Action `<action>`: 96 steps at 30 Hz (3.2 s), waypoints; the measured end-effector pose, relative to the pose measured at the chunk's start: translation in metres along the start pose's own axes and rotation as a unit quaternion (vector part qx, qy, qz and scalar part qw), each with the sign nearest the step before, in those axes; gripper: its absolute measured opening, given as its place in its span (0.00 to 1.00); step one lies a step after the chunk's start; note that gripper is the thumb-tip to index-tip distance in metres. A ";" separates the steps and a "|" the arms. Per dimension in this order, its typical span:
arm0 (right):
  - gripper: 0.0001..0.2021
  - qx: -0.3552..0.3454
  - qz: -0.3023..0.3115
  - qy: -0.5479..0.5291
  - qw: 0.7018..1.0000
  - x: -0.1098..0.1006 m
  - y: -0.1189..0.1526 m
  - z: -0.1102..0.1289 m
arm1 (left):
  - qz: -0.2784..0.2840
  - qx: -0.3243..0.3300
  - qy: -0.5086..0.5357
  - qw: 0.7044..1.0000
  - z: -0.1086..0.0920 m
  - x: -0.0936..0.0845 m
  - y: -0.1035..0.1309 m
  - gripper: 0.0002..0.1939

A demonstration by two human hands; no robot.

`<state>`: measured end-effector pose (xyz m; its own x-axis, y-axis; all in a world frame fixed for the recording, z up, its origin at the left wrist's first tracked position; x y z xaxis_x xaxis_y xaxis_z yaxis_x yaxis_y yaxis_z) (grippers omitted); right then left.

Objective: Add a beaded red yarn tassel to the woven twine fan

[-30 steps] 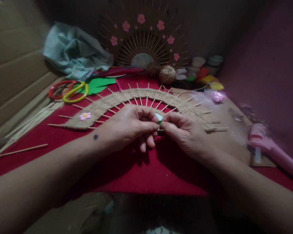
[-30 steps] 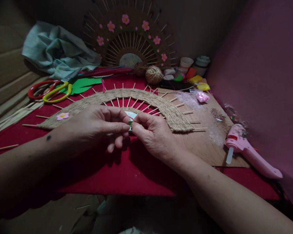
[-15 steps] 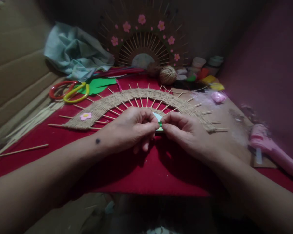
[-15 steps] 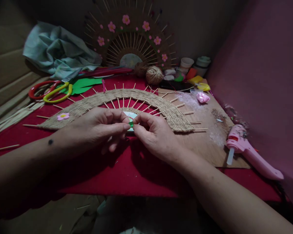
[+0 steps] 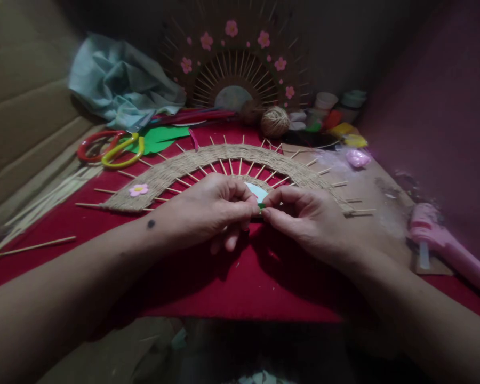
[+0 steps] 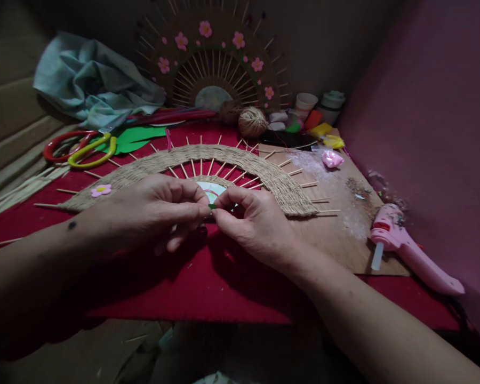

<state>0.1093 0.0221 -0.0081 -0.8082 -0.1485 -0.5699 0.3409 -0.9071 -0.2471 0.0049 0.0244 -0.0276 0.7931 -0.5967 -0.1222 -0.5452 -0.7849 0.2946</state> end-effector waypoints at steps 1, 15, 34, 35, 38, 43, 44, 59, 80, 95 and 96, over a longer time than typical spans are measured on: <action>0.04 -0.007 0.003 0.005 1.000 0.000 0.000 0.001 | 0.002 -0.001 0.000 1.000 0.000 0.000 0.000 0.09; 0.09 0.042 0.062 -0.057 0.996 0.007 0.001 -0.006 | -0.020 0.061 0.053 0.997 -0.014 -0.002 -0.001 0.04; 0.06 0.108 0.093 -0.180 0.973 0.018 0.003 -0.016 | -0.030 0.059 0.029 0.997 -0.014 0.002 0.000 0.05; 0.05 0.089 0.078 -0.151 0.981 0.016 0.002 -0.014 | -0.033 0.050 0.030 0.998 -0.011 0.001 -0.001 0.04; 0.05 0.008 0.018 -0.022 1.000 0.005 0.001 -0.001 | -0.029 0.021 0.049 0.998 -0.002 -0.001 -0.003 0.02; 0.04 -0.121 -0.073 0.174 0.975 -0.003 0.010 0.022 | -0.016 -0.009 0.097 0.995 0.007 0.000 -0.005 0.01; 0.05 -0.132 -0.077 0.190 0.970 -0.003 0.012 0.024 | -0.014 -0.010 0.105 0.994 0.008 0.000 -0.005 0.01; 0.06 -0.023 -0.039 0.054 0.998 -0.006 0.007 0.011 | -0.017 0.080 0.009 0.997 -0.016 -0.001 0.002 0.01; 0.06 -0.028 -0.038 0.026 0.999 -0.009 0.005 0.009 | -0.053 0.036 0.046 0.997 -0.005 -0.006 -0.001 0.02; 0.06 -0.065 -0.055 0.082 0.993 -0.008 0.005 0.014 | -0.049 0.039 0.048 0.997 -0.004 -0.006 -0.002 0.01; 0.06 -0.060 -0.050 0.080 0.994 -0.008 0.004 0.013 | -0.050 0.039 0.045 0.997 -0.004 -0.007 -0.002 0.02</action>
<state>0.1108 0.0140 0.0057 -0.7575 0.0143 -0.6527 0.3247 -0.8591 -0.3956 0.0019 0.0308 -0.0234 0.8639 -0.5000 -0.0601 -0.4788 -0.8525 0.2099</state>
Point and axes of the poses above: each hand's wrist, its own y-axis away from the middle knuckle, its own x-axis out of the palm, z = x × y, the point moved 9 cm from there along -y, towards the middle knuckle, and after that the axes turned 8 degrees about y, right-handed, at the moved point
